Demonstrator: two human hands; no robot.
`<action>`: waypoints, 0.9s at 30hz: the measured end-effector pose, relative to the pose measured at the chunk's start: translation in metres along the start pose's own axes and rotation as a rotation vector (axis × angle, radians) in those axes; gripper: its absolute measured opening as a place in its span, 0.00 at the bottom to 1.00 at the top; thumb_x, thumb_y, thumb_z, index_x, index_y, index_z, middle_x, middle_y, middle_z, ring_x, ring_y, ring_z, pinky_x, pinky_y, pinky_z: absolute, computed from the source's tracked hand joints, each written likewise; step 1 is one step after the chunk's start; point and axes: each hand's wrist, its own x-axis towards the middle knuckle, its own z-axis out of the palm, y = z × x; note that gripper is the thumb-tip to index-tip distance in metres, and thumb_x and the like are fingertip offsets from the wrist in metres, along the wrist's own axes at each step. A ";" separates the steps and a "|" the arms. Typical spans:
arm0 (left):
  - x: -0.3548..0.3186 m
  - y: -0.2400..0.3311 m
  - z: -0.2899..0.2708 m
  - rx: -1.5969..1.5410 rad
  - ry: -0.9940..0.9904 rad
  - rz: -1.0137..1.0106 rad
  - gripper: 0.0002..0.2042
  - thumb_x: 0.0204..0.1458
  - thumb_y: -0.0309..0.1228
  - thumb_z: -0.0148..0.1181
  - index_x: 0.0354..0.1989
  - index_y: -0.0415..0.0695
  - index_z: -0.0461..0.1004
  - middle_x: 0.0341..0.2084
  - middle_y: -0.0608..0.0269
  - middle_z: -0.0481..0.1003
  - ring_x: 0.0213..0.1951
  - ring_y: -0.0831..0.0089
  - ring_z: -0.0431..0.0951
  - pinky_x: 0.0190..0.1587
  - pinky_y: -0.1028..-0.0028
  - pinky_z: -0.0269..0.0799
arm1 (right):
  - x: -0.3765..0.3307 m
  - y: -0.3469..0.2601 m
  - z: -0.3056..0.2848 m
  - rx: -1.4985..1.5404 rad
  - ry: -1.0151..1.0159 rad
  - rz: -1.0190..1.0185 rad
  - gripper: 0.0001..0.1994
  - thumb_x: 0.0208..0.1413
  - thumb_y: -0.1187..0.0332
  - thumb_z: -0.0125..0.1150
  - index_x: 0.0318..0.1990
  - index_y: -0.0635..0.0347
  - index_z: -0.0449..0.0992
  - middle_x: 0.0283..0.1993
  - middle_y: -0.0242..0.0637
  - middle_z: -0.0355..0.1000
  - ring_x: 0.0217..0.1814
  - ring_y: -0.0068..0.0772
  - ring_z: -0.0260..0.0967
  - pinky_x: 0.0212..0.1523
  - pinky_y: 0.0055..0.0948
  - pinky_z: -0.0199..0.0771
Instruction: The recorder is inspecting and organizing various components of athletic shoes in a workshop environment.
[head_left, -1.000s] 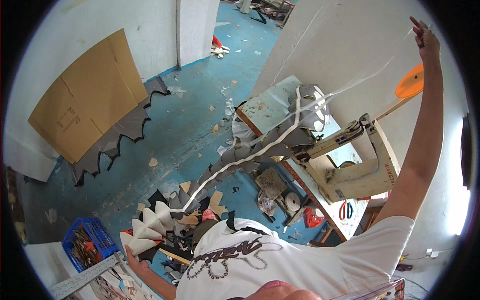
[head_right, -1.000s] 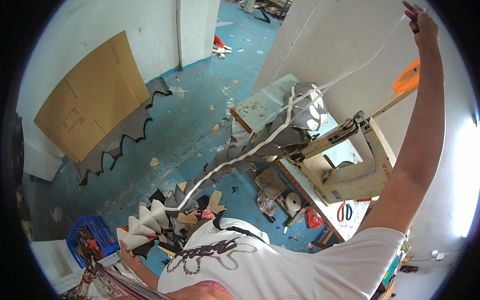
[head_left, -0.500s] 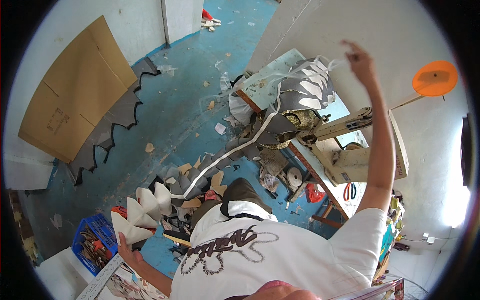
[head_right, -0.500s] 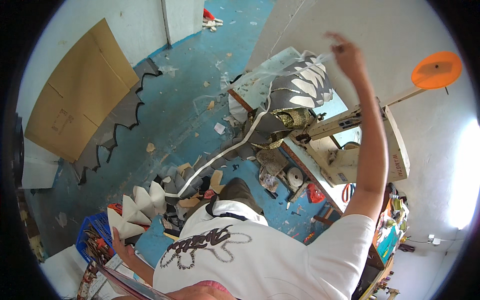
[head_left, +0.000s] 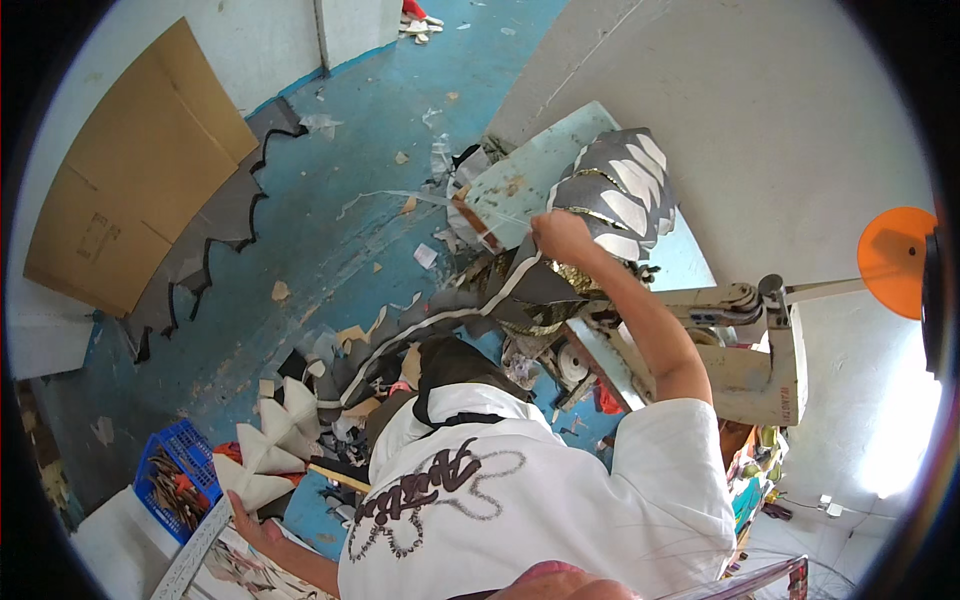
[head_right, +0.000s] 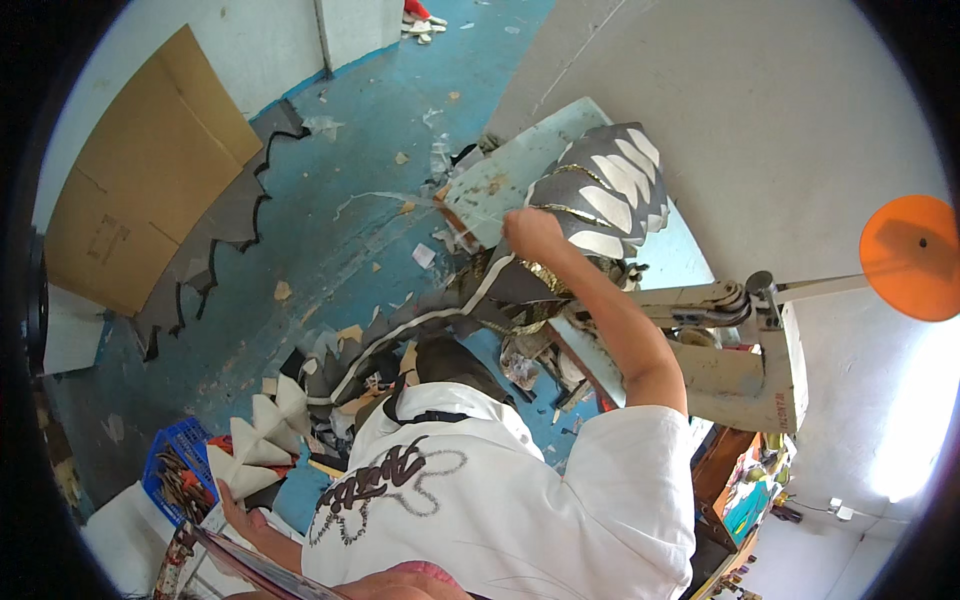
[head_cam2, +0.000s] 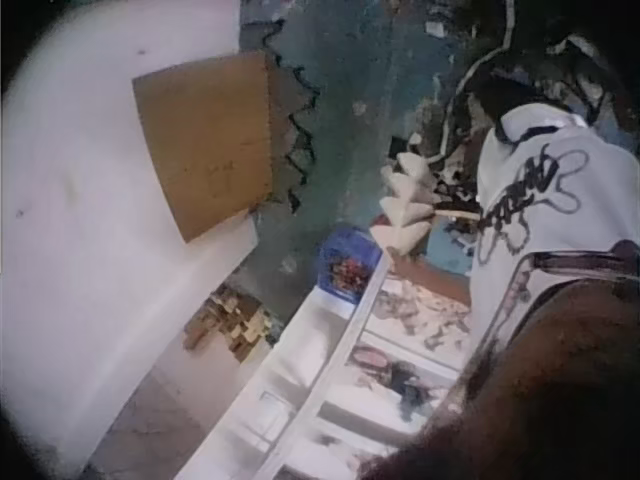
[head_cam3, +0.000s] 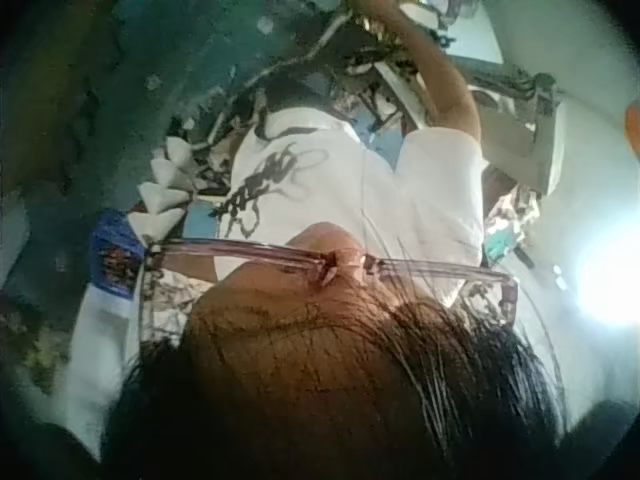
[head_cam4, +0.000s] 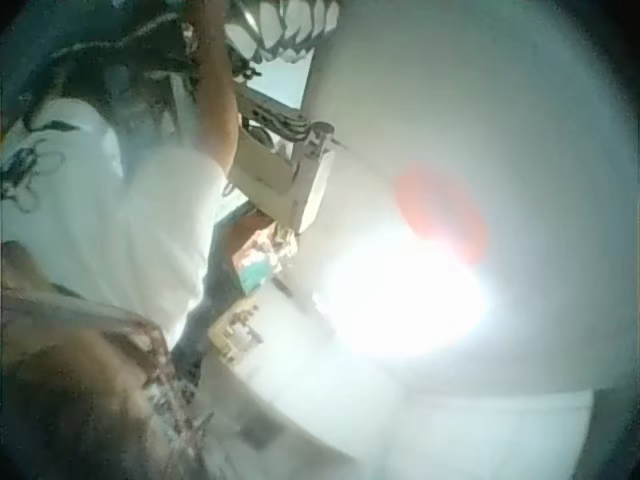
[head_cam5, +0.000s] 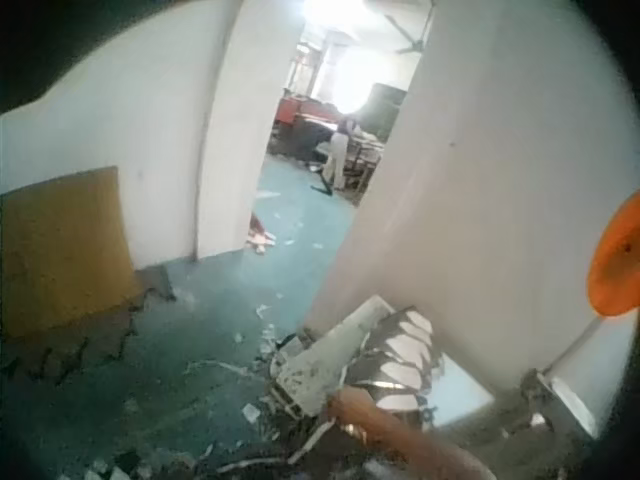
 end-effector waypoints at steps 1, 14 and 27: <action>0.001 -0.002 0.002 0.029 0.054 0.029 0.25 0.41 0.39 0.58 0.45 0.34 0.63 0.40 0.53 0.66 0.38 0.65 0.69 0.42 0.71 0.65 | 0.014 0.020 -0.011 0.100 0.048 -0.002 0.07 0.40 0.69 0.50 0.21 0.62 0.72 0.21 0.45 0.69 0.25 0.42 0.68 0.24 0.37 0.67; -0.045 -0.018 0.062 0.069 0.191 0.209 0.24 0.42 0.39 0.57 0.43 0.33 0.63 0.41 0.50 0.66 0.38 0.64 0.69 0.42 0.70 0.65 | 0.051 0.342 -0.177 1.750 1.393 0.754 0.06 0.46 0.76 0.37 0.34 0.67 0.55 0.26 0.61 0.67 0.17 0.37 0.66 0.07 0.21 0.52; -0.054 0.002 0.164 0.188 0.112 0.234 0.23 0.42 0.38 0.57 0.42 0.33 0.64 0.39 0.50 0.66 0.37 0.64 0.69 0.41 0.69 0.65 | -0.066 0.423 -0.385 0.877 1.914 0.889 0.12 0.42 0.66 0.48 0.31 0.68 0.68 0.40 0.40 0.59 0.22 0.35 0.62 0.14 0.26 0.64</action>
